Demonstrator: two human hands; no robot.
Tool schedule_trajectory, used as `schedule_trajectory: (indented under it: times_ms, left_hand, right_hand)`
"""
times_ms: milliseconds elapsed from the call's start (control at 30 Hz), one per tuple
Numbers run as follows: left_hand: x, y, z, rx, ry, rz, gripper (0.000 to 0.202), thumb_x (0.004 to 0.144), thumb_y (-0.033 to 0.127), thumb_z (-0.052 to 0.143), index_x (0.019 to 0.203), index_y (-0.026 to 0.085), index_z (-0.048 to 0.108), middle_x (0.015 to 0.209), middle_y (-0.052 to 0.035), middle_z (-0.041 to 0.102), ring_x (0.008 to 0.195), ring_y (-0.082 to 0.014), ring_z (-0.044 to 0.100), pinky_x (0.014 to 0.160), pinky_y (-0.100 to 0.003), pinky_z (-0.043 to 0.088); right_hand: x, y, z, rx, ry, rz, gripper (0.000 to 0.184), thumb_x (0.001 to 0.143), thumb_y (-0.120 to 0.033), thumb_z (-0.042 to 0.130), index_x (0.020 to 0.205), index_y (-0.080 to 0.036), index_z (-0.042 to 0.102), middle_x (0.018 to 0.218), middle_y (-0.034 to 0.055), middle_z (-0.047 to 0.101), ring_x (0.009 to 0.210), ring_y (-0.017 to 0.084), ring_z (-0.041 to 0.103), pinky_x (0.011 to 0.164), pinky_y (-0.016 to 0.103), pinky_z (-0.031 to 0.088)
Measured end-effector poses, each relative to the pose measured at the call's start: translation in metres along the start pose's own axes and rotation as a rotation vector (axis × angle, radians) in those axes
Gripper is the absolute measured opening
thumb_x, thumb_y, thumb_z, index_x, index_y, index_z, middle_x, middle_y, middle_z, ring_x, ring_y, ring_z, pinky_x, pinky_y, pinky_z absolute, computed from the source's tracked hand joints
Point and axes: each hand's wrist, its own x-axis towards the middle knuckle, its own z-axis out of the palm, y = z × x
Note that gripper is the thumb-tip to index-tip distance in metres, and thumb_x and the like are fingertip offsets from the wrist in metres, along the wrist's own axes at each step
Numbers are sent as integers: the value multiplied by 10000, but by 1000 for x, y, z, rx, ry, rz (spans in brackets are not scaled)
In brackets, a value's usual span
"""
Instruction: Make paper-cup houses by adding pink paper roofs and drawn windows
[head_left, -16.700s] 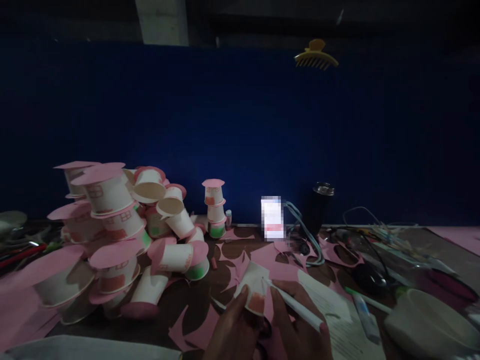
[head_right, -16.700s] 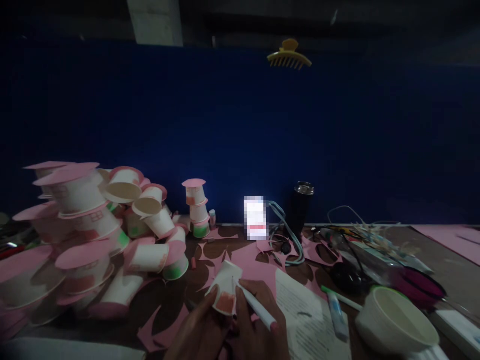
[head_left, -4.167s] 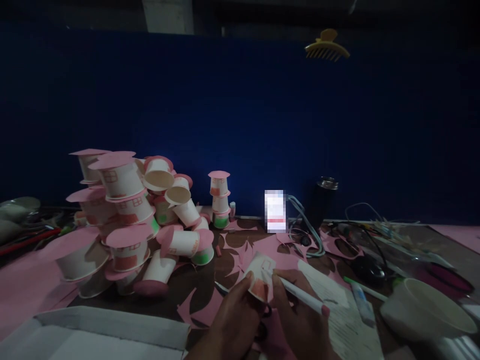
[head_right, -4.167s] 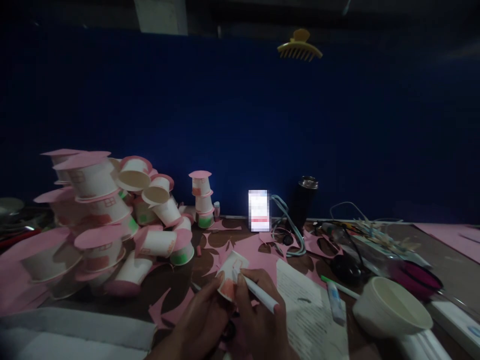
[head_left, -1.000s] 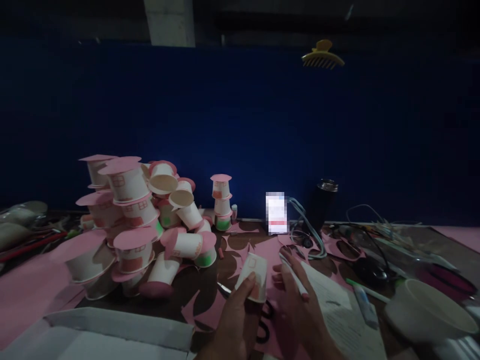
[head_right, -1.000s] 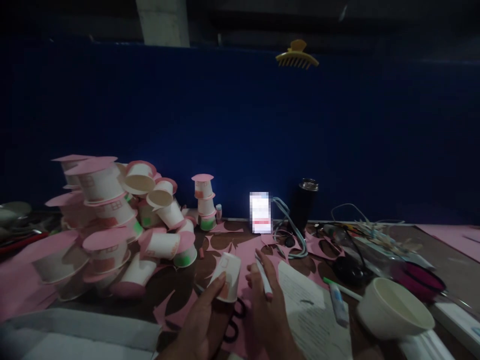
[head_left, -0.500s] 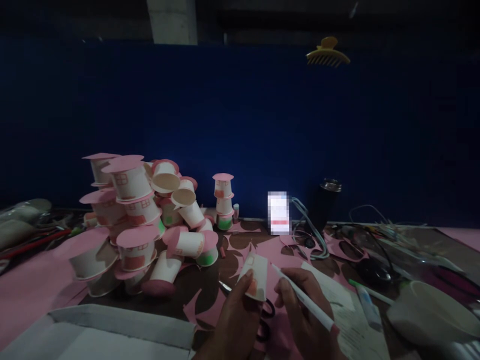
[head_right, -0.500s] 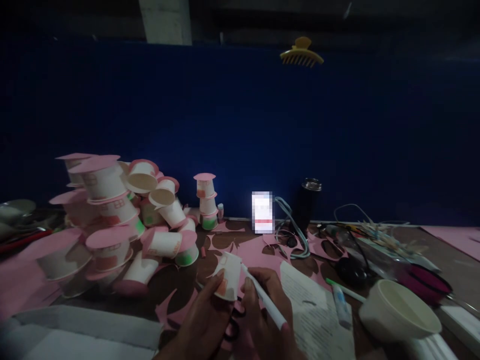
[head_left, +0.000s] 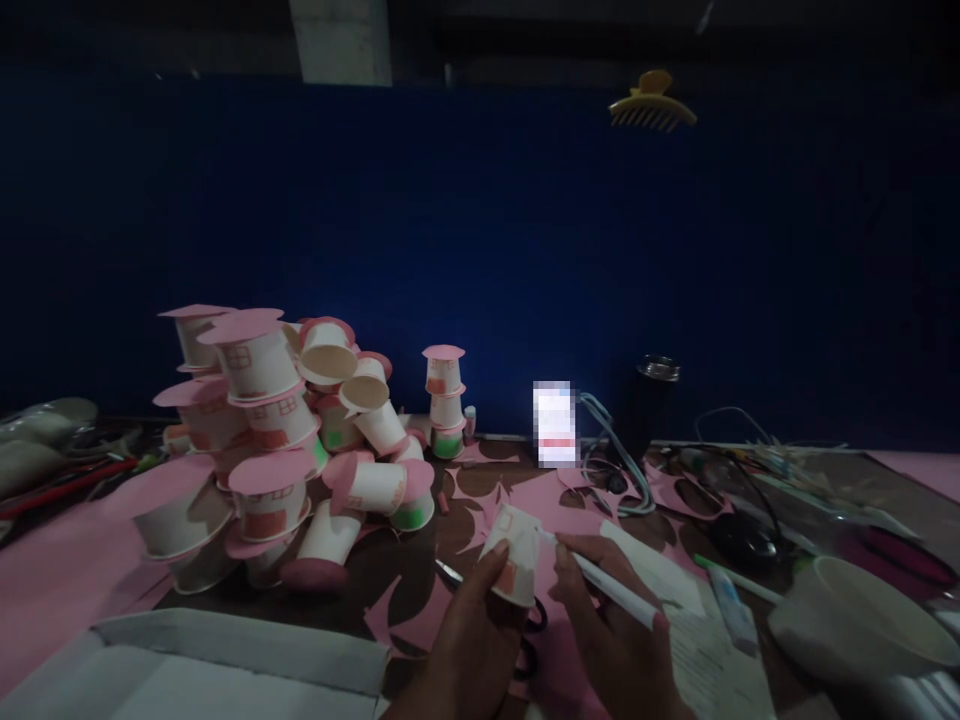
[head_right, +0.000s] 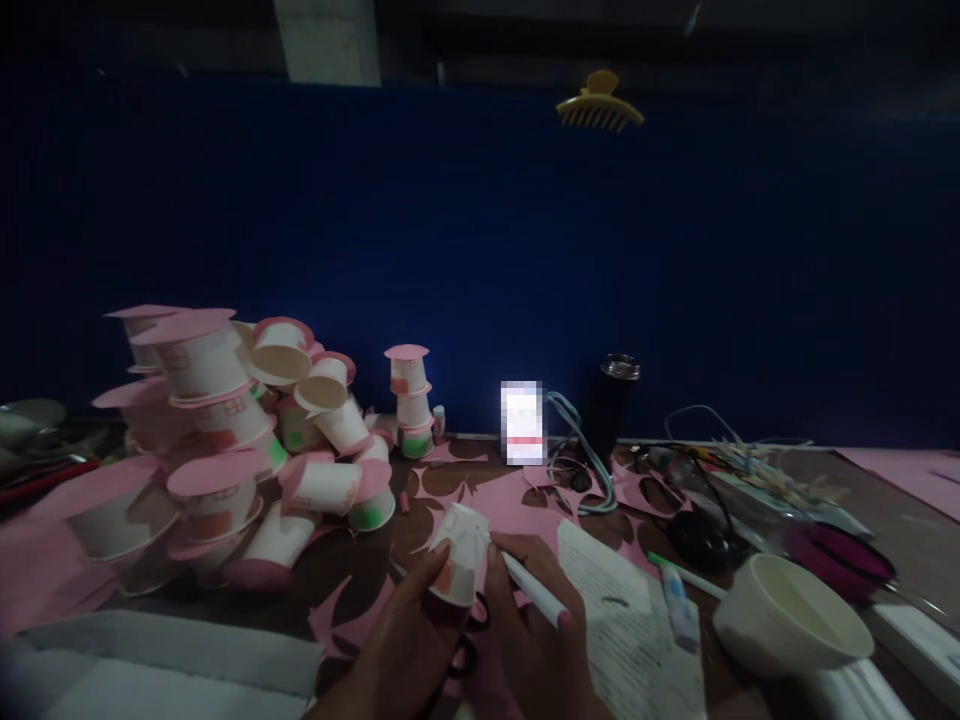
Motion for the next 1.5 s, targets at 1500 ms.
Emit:
schedule_trajectory:
  times_ms: [1500]
  left_hand:
    - [1, -2, -2, 24, 40, -10, 174, 771, 143, 639, 937, 90, 646, 978, -115, 701, 865, -187, 658, 770, -273, 522]
  right_hand:
    - [1, -2, 2, 43, -45, 12, 107, 878, -285, 523, 935, -224, 590, 862, 27, 633, 801, 167, 670, 643, 240, 551]
